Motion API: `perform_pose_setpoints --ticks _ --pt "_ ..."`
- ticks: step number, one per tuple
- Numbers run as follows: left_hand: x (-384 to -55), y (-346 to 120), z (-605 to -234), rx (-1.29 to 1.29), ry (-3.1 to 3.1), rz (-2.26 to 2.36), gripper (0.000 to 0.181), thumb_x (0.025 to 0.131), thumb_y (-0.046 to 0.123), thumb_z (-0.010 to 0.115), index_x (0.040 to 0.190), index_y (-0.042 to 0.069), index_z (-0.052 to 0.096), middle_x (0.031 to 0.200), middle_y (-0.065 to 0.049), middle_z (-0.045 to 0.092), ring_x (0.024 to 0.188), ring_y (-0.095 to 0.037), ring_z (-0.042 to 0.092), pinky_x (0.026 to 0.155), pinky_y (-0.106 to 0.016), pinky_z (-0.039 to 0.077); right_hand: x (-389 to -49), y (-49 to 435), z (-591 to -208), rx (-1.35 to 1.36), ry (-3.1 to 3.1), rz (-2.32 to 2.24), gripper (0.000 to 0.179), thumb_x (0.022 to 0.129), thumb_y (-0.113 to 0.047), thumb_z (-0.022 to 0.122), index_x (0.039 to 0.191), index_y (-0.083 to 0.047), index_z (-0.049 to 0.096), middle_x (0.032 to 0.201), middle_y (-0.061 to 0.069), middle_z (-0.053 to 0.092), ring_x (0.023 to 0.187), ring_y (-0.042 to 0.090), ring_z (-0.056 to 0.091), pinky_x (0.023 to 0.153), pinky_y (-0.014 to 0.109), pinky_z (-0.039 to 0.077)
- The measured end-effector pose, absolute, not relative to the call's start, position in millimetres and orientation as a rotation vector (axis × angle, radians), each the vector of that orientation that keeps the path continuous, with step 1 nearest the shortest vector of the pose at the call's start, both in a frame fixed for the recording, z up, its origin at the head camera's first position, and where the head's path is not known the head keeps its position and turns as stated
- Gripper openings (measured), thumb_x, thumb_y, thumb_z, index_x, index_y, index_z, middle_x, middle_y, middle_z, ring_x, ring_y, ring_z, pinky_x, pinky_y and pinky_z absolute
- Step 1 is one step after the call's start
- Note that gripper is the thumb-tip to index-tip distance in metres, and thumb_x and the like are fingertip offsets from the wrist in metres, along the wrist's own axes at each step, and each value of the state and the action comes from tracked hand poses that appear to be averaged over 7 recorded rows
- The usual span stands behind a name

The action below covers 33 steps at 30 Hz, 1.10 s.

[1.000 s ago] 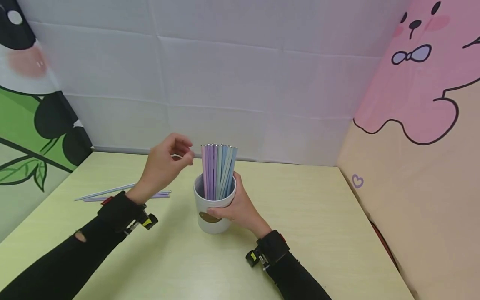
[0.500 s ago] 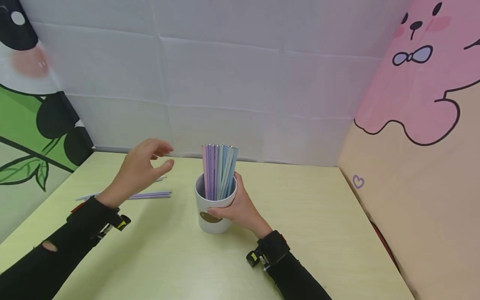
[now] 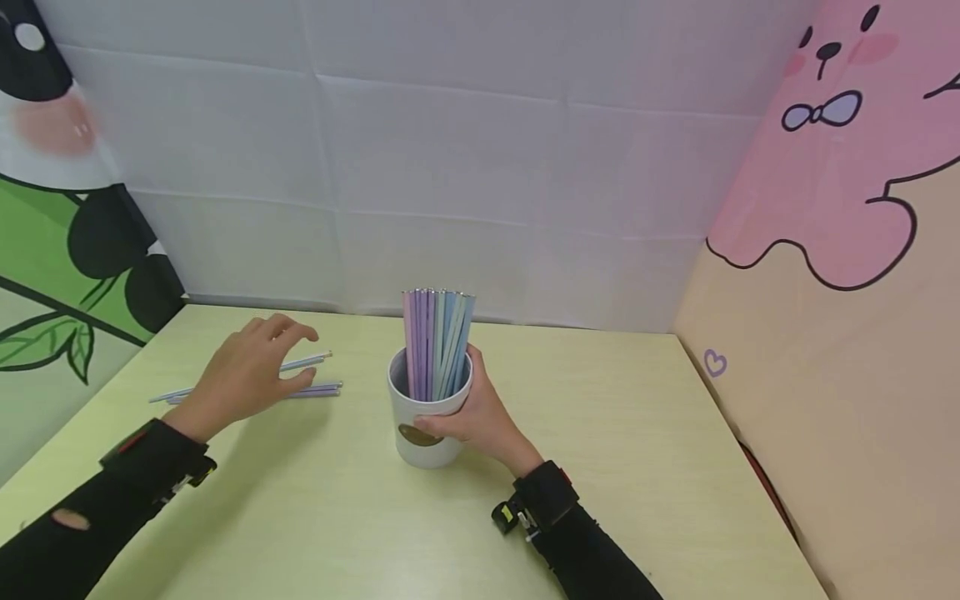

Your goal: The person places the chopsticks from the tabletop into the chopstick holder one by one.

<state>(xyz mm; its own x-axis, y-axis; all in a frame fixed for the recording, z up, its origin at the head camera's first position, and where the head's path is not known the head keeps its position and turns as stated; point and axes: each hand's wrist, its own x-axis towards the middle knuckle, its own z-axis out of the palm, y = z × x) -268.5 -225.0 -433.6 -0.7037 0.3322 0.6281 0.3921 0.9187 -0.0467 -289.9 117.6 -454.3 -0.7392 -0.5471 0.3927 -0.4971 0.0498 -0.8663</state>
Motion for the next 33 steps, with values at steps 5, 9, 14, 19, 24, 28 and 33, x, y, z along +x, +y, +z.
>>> perform_pose_setpoints --ticks 5,9,14,19,24,28,33 --pt "-267 -233 -450 -0.507 -2.508 -0.061 0.047 0.078 0.036 0.072 0.117 0.013 0.059 0.108 -0.009 0.054 0.095 -0.033 0.05 0.063 -0.048 0.045 -290 118 -455 -1.133 2.237 -1.829 0.106 0.07 -0.013 0.085 0.147 -0.023 0.012 0.139 0.002 0.039 0.122 0.023 0.044 0.098 0.048 0.041" --pt "-267 -236 -460 -0.493 -2.568 -0.072 0.05 0.078 0.038 0.072 0.119 0.014 0.058 0.108 -0.008 0.053 0.092 -0.032 0.05 0.06 -0.046 0.046 -290 118 -455 -1.15 2.234 -1.828 0.106 0.071 -0.012 0.084 0.148 -0.021 0.012 0.139 0.003 0.039 0.122 0.024 0.044 0.098 0.049 0.04" --pt "-265 -239 -470 -0.489 -2.625 -0.11 0.046 0.078 0.034 0.071 0.118 0.014 0.058 0.107 -0.007 0.053 0.091 -0.032 0.051 0.055 -0.042 0.045 -290 118 -454 -1.134 2.243 -1.82 0.105 0.071 -0.013 0.084 0.147 -0.024 0.012 0.139 0.002 0.039 0.122 0.022 0.044 0.098 0.047 0.041" --pt "-263 -238 -477 -0.469 -2.702 -0.116 0.041 0.08 0.034 0.07 0.114 0.015 0.06 0.104 -0.006 0.053 0.09 -0.031 0.05 0.058 -0.044 0.045 -290 118 -454 -1.128 2.241 -1.822 0.106 0.071 -0.013 0.084 0.147 -0.025 0.012 0.139 0.002 0.039 0.122 0.023 0.044 0.098 0.047 0.041" --pt "-265 -240 -485 -0.482 -2.737 -0.086 0.037 0.079 0.036 0.071 0.108 0.016 0.061 0.101 -0.005 0.054 0.087 -0.03 0.051 0.062 -0.046 0.046 -290 118 -455 -1.137 2.236 -1.825 0.105 0.071 -0.012 0.084 0.147 -0.025 0.012 0.139 0.001 0.04 0.122 0.022 0.044 0.098 0.047 0.041" --pt "-266 -240 -489 -0.509 -2.717 -0.088 0.033 0.078 0.035 0.071 0.103 0.016 0.062 0.094 -0.003 0.054 0.08 -0.027 0.051 0.058 -0.04 0.044 -298 118 -464 -1.143 2.233 -1.843 0.107 0.07 -0.013 0.085 0.147 -0.03 0.013 0.139 -0.001 0.04 0.122 0.021 0.045 0.097 0.047 0.042" --pt "-266 -240 -489 -0.52 -2.711 -0.09 0.028 0.077 0.03 0.071 0.1 0.016 0.062 0.089 -0.001 0.052 0.074 -0.023 0.049 0.056 -0.035 0.041 -311 118 -479 -1.168 2.247 -1.862 0.109 0.068 -0.015 0.087 0.146 -0.036 0.014 0.139 -0.002 0.04 0.121 0.021 0.045 0.096 0.048 0.043"
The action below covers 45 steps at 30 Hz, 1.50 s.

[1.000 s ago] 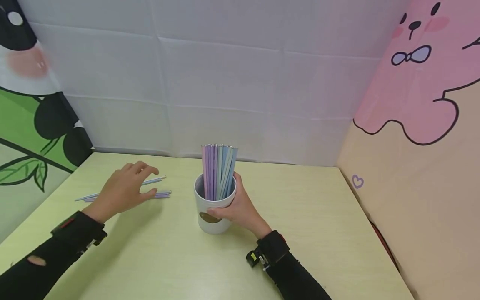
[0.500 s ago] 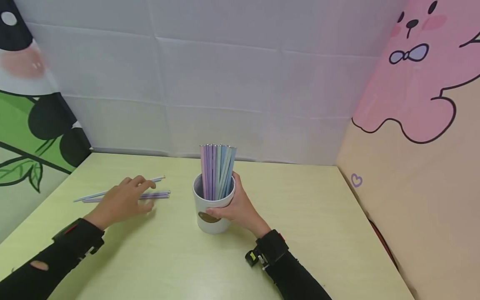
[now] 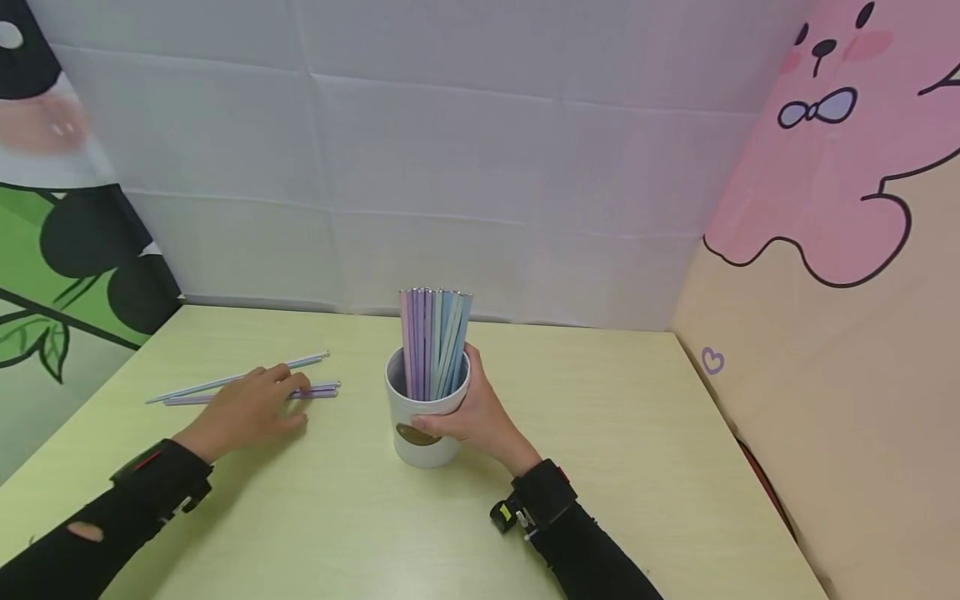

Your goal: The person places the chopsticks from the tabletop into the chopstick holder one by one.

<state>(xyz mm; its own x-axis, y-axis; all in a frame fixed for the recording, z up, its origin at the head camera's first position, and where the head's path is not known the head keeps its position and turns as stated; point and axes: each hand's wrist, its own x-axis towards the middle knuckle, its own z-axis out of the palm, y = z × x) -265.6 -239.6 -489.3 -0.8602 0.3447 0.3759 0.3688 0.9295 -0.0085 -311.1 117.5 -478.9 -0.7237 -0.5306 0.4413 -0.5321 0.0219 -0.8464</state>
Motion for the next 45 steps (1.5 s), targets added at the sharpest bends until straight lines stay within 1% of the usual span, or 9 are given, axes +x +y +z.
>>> perform_pose_setpoints --ticks 7,11,16,23,25,29,32,39,45 --pt "-266 -240 -489 -0.612 -2.657 -0.08 0.017 0.074 0.016 0.073 0.086 0.017 0.06 0.074 0.005 0.046 0.062 -0.015 0.043 0.051 -0.031 0.036 -302 117 -469 1.157 -2.266 1.882 0.107 0.069 -0.013 0.086 0.146 -0.033 0.014 0.139 -0.001 0.04 0.122 0.022 0.045 0.097 0.048 0.041" --pt "-264 -237 -486 -0.648 -2.68 -0.124 0.021 0.072 0.01 0.076 0.077 0.019 0.057 0.069 0.009 0.042 0.06 -0.011 0.04 0.05 -0.028 0.034 -292 118 -458 1.167 -2.278 1.885 0.106 0.071 -0.012 0.085 0.147 -0.027 0.013 0.139 0.002 0.039 0.122 0.024 0.044 0.098 0.049 0.041" --pt "-266 -235 -486 -0.708 -2.744 -0.149 0.027 0.073 0.004 0.076 0.077 0.019 0.054 0.073 0.009 0.046 0.065 -0.012 0.041 0.055 -0.029 0.037 -288 118 -454 1.167 -2.298 1.86 0.106 0.071 -0.012 0.084 0.148 -0.023 0.011 0.139 0.001 0.039 0.122 0.022 0.044 0.098 0.047 0.041" --pt "-269 -230 -486 -0.796 -2.72 -0.169 0.033 0.072 0.002 0.079 0.074 0.018 0.05 0.069 0.009 0.04 0.065 -0.011 0.039 0.056 -0.027 0.033 -288 118 -454 1.166 -2.292 1.883 0.106 0.071 -0.011 0.084 0.147 -0.024 0.012 0.139 0.002 0.039 0.122 0.023 0.044 0.098 0.048 0.041" --pt "-269 -227 -483 -0.812 -2.673 -0.182 0.033 0.07 0.002 0.08 0.074 0.018 0.051 0.069 0.01 0.041 0.064 -0.009 0.039 0.056 -0.026 0.035 -288 118 -455 1.162 -2.295 1.892 0.106 0.071 -0.012 0.084 0.147 -0.025 0.012 0.139 0.002 0.039 0.122 0.024 0.044 0.098 0.048 0.041" --pt "-263 -216 -464 -0.82 -2.583 -0.255 0.028 0.071 0.002 0.076 0.078 0.018 0.055 0.07 0.011 0.048 0.062 -0.007 0.042 0.054 -0.024 0.04 -288 118 -455 1.167 -2.289 1.889 0.105 0.072 -0.012 0.084 0.147 -0.025 0.012 0.139 0.002 0.039 0.122 0.023 0.044 0.097 0.047 0.042" --pt "-258 -203 -442 -0.798 -2.546 -0.351 0.023 0.074 0.004 0.073 0.082 0.018 0.057 0.073 0.011 0.052 0.063 -0.005 0.046 0.055 -0.024 0.044 -288 119 -454 1.178 -2.276 1.878 0.105 0.072 -0.011 0.083 0.147 -0.023 0.012 0.139 0.002 0.039 0.122 0.023 0.044 0.097 0.047 0.042" --pt "-246 -171 -388 -0.719 -2.405 -0.595 0.018 0.081 0.01 0.07 0.09 0.02 0.058 0.078 0.014 0.058 0.068 0.001 0.055 0.061 -0.022 0.051 -287 119 -453 1.164 -2.28 1.877 0.106 0.071 -0.01 0.084 0.148 -0.023 0.012 0.139 0.002 0.039 0.122 0.022 0.044 0.097 0.047 0.041" --pt "-236 -143 -346 -0.732 -2.239 -0.805 0.019 0.085 0.011 0.068 0.094 0.022 0.057 0.081 0.014 0.06 0.071 0.001 0.058 0.066 -0.022 0.053 -288 119 -453 1.17 -2.278 1.86 0.106 0.071 -0.011 0.084 0.148 -0.021 0.012 0.139 0.004 0.038 0.122 0.024 0.044 0.097 0.048 0.041"
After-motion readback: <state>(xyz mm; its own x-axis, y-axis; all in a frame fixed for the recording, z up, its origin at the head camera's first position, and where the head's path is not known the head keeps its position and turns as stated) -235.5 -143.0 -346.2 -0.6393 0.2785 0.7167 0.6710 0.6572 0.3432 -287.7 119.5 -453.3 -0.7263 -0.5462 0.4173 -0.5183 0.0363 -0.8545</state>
